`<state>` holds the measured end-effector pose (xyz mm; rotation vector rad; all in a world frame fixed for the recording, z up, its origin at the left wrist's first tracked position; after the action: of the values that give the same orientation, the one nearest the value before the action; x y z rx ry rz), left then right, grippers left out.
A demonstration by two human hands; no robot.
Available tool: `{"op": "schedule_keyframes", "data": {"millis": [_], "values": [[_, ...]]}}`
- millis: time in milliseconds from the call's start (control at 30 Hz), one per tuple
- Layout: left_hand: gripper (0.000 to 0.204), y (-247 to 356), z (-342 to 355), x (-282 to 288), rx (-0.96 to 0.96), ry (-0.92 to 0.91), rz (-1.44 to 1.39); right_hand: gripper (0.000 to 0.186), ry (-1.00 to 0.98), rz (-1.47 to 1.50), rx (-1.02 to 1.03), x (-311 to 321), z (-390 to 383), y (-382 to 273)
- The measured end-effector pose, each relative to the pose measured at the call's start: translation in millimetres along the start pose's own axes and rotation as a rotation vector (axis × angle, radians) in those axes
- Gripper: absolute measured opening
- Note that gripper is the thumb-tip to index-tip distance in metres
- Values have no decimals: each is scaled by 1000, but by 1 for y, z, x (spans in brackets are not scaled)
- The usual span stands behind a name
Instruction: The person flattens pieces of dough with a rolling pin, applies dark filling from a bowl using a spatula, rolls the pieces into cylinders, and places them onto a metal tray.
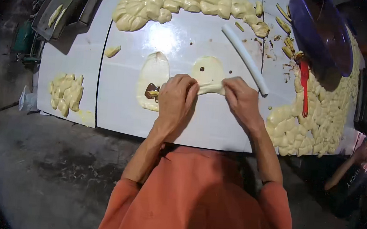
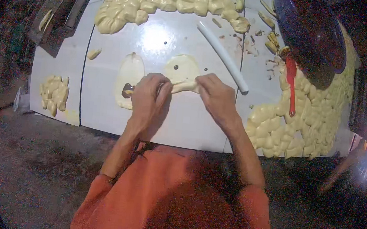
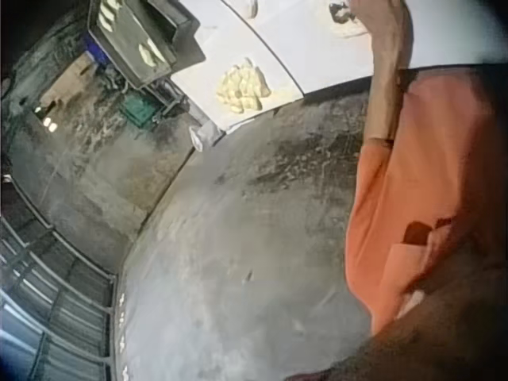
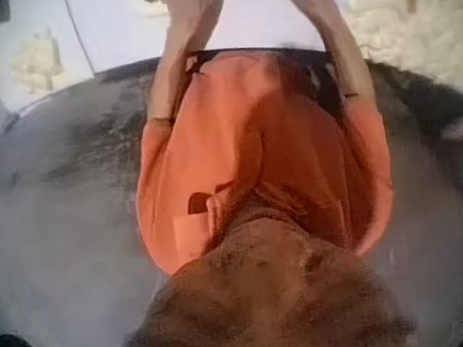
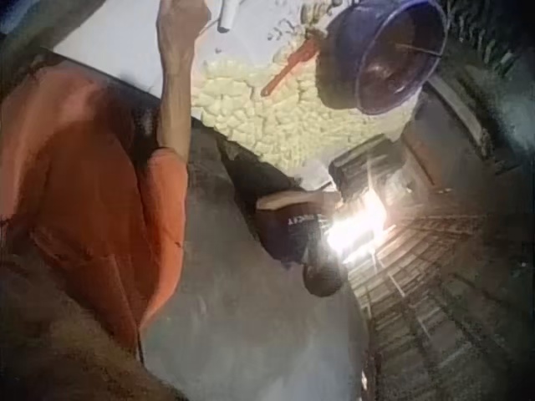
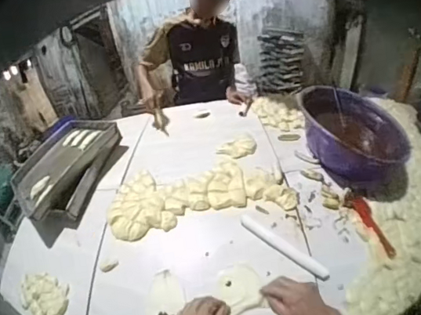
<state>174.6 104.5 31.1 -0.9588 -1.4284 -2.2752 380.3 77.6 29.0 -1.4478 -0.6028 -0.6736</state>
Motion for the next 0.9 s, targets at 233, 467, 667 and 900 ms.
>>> {"op": "schedule_keyframes", "data": {"millis": [233,467,667,900], "values": [[24,-2,-7,5,-132,-67,61,24,-126,-11,-33,6,2,-10],[24,9,6,-3,-215,-175,50,21,-185,-148,121,1,11,-14],[14,-1,16,-3,-175,-69,17,20,-190,-132,-109,-2,21,-10],[22,6,9,0,-258,-189,36,23,-175,-188,123,-4,6,-14]]}}
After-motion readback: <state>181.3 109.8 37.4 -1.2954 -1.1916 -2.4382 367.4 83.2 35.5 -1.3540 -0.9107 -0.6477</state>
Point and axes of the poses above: each hand's wrist, its own z-axis towards the middle knuckle, its own x-axis out of the back of the hand, y = z × x, the point moved 5 cm from there along z, towards the middle knuckle, and after that the axes turned 10 degrees about -x, right-handed, at the moved point
